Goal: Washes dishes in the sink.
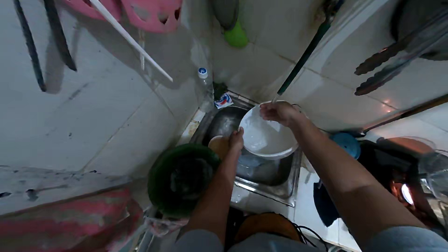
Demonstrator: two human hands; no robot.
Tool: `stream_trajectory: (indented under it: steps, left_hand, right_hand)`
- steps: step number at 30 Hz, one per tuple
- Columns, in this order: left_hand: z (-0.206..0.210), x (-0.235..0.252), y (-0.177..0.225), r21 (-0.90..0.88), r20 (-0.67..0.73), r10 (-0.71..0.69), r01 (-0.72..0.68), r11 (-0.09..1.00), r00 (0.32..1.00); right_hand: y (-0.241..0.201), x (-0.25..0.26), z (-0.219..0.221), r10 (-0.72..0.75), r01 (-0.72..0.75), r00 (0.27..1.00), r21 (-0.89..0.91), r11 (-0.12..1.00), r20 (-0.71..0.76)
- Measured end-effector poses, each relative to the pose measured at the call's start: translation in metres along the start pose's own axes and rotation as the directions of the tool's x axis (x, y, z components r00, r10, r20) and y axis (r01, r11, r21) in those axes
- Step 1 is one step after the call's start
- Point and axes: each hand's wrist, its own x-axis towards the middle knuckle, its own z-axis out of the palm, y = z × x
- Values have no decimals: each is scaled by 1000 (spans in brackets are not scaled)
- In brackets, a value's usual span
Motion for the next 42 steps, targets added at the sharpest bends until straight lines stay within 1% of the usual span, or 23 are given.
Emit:
stream_trajectory:
  steps: [3,4,7,9,11,13,14,15,17,19,21,22,24,26,29,30,31,33,34,36,38,40,42]
  left_hand:
    - [11,-4,1,39,4,50,-50,998,999]
    - [15,-5,1,63,-4,76,-76,995,997]
    - [21,-4,9,108,-81,202,-193,975,976]
    - [12,-2,20,175,-144,304,-278,944,942]
    - [-2,-1,33,254,-199,411,-359,898,889]
    - [-17,-3,48,359,-232,501,-405,841,834]
    - [-25,-5,54,409,-229,517,-400,820,825]
    - [-31,-6,57,449,-223,524,-390,804,822]
    - [-41,-5,58,500,-220,526,-368,784,822]
    - [-45,-4,56,503,-237,519,-353,789,821]
    - [-47,-5,58,496,-252,481,-314,809,840]
    - [-49,-5,57,499,-255,460,-291,816,851]
    - [-50,-4,54,490,-268,393,-227,842,880]
    - [-48,-6,51,459,-265,301,-154,875,916]
    - [-43,-4,45,469,-219,234,-108,877,947]
    - [-44,-2,42,477,-204,232,-110,872,951]
    - [-46,1,39,476,-192,229,-114,872,954]
    - [-53,11,28,418,-183,219,-126,900,958]
    - [-55,18,20,346,-181,237,-164,924,954]
    - [-57,28,9,217,-147,306,-271,938,941]
    - [-50,26,14,206,-125,337,-308,929,933]
    - [-39,23,19,326,-118,364,-310,893,924]
    - [-24,21,17,566,-79,411,-299,768,908]
  right_hand:
    - [19,10,13,-66,53,987,-98,994,-143]
    - [27,9,23,-108,94,985,-112,989,-132]
    - [58,-10,61,-160,162,985,-15,987,69]
    - [72,-42,76,-134,173,962,-153,973,238]
    - [72,-74,70,-48,221,899,-356,908,435]
    - [87,-72,48,40,344,832,-571,746,553]
    - [103,-61,34,56,392,845,-688,610,531]
    - [117,-46,19,42,424,870,-789,444,491]
    - [134,-16,-4,-123,414,909,-897,153,398]
    - [127,2,-7,-215,350,920,-933,81,327]
    - [108,6,15,-165,264,958,-949,172,236]
    - [102,12,26,-130,227,972,-928,296,196]
    - [87,30,36,-58,122,992,-769,628,111]
    - [56,39,37,-18,80,995,-649,756,101]
    - [23,42,33,-179,216,976,-601,769,123]
    - [15,38,31,-252,260,962,-657,708,108]
    - [10,32,26,-328,275,941,-756,594,85]
    - [12,16,10,-440,189,898,-905,382,2]
    - [21,12,-4,-486,147,872,-921,362,-52]
    - [36,6,-32,-387,72,910,-861,503,-150]
    - [50,4,-56,-302,122,944,-707,697,-135]
    - [49,-11,-64,-321,209,941,-554,806,-111]
    - [39,-25,-57,-395,249,899,-521,817,-188]
